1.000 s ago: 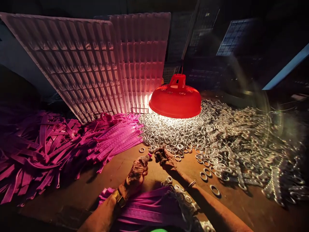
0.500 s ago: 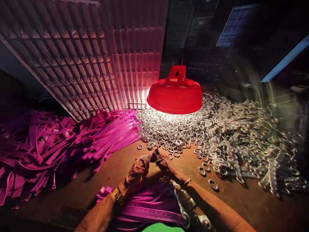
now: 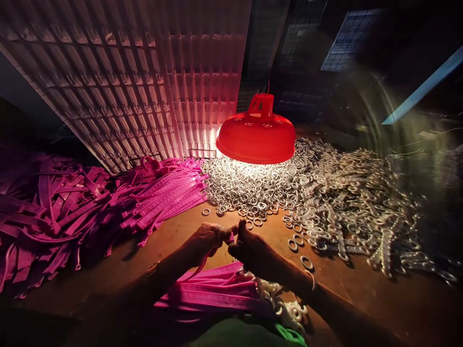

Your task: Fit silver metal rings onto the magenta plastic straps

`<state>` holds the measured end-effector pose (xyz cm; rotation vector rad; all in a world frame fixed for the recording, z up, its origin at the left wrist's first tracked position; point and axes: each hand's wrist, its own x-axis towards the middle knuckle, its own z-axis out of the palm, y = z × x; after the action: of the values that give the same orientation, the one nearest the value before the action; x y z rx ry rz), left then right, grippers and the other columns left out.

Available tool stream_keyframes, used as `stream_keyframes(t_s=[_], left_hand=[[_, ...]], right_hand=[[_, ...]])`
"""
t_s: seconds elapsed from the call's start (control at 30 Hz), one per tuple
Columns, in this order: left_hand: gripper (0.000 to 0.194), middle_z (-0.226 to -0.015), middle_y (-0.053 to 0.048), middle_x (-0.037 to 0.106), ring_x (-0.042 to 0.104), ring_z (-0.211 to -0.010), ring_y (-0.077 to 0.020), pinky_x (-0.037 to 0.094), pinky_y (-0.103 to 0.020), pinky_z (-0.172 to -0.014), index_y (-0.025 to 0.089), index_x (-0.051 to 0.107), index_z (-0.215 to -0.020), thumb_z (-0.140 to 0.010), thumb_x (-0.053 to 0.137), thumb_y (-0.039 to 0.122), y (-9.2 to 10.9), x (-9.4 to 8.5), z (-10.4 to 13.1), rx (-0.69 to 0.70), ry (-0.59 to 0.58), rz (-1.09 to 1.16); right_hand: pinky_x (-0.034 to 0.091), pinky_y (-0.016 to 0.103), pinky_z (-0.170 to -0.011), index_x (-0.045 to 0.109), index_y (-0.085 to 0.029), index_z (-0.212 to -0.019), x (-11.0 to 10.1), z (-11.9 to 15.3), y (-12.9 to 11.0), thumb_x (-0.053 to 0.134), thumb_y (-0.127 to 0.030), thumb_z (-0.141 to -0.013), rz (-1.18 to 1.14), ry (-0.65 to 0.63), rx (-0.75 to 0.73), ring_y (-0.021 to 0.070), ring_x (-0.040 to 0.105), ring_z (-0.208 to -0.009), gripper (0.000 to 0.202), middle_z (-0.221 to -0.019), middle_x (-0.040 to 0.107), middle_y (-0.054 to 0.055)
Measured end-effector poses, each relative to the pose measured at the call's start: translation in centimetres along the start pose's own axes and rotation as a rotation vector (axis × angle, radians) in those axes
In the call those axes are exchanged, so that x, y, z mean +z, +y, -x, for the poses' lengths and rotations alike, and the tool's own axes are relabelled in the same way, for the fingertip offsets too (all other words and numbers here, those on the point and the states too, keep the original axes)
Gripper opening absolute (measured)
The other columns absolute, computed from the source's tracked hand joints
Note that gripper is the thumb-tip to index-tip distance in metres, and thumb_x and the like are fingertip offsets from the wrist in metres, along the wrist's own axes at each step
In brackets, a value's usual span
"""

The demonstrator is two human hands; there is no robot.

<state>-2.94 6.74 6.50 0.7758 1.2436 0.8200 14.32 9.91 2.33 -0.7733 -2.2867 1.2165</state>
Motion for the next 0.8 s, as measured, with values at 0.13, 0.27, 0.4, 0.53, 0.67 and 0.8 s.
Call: stream_keyframes(t_s=[0.13,0.27,0.4,0.53,0.67,0.8], left_hand=[[0.037,-0.035,0.01,0.03,0.019,-0.035,-0.0028,0.007,-0.025,-0.04,0.014,0.055,-0.053,-0.062,0.068,0.048,0.3,0.9,3.2,-0.048,-0.139,-0.123],[0.048,-0.042,0.007,0.038,0.029,-0.043,-0.0041,0.018,-0.023,-0.045,0.012,0.055,-0.05,-0.063,0.071,0.056,-2.2,2.1,5.2,-0.087,-0.27,-0.011],[0.046,-0.056,-0.001,0.053,0.047,-0.054,-0.0104,0.034,-0.025,-0.054,0.011,0.06,-0.058,-0.071,0.068,0.054,-4.5,2.7,6.5,-0.024,-0.327,0.105],[0.043,-0.057,-0.002,0.055,0.048,-0.054,-0.0099,0.036,-0.023,-0.053,0.01,0.062,-0.064,-0.072,0.068,0.052,-5.1,2.9,6.8,0.014,-0.253,0.1],[0.048,-0.054,-0.001,0.053,0.044,-0.052,-0.0078,0.033,-0.021,-0.05,0.009,0.06,-0.056,-0.07,0.067,0.054,-5.2,3.0,6.1,-0.012,-0.272,0.139],[0.039,-0.049,0.001,0.049,0.041,-0.046,-0.007,0.029,-0.021,-0.045,0.011,0.057,-0.052,-0.069,0.07,0.043,-6.1,3.1,5.3,-0.096,-0.278,0.195]], right_hand=[[0.025,0.021,-0.045,0.036,-0.015,-0.13,1.2,4.8,-1.7,0.044,-0.036,-0.094,0.142,-0.005,-0.001,0.0088,0.035,-0.047,0.043,-0.066,0.052,-0.001],[0.025,0.023,-0.043,0.046,-0.018,-0.117,2.5,8.1,-3.1,0.044,-0.038,-0.093,0.147,-0.008,0.088,0.0113,0.042,-0.047,0.031,-0.066,0.058,0.001],[0.025,0.023,-0.043,0.038,-0.017,-0.117,3.5,8.8,-4.1,0.045,-0.042,-0.093,0.036,0.027,0.134,0.0111,0.043,-0.046,0.035,-0.066,0.061,0.001],[0.03,0.021,-0.045,0.038,-0.018,-0.108,3.9,8.4,-4.4,0.036,-0.039,-0.097,-0.152,0.022,0.213,0.0092,0.043,-0.05,0.024,-0.067,0.058,0.0],[0.03,0.019,-0.049,0.038,-0.019,-0.083,3.6,7.7,-4.5,0.044,-0.031,-0.092,-0.242,-0.057,0.261,0.0081,0.039,-0.058,0.016,-0.069,0.053,-0.001],[0.024,0.019,-0.043,0.034,-0.02,-0.081,3.1,7.0,-4.9,0.049,-0.019,-0.081,-0.183,-0.191,0.322,0.0071,0.035,-0.051,0.014,-0.063,0.05,-0.004]])
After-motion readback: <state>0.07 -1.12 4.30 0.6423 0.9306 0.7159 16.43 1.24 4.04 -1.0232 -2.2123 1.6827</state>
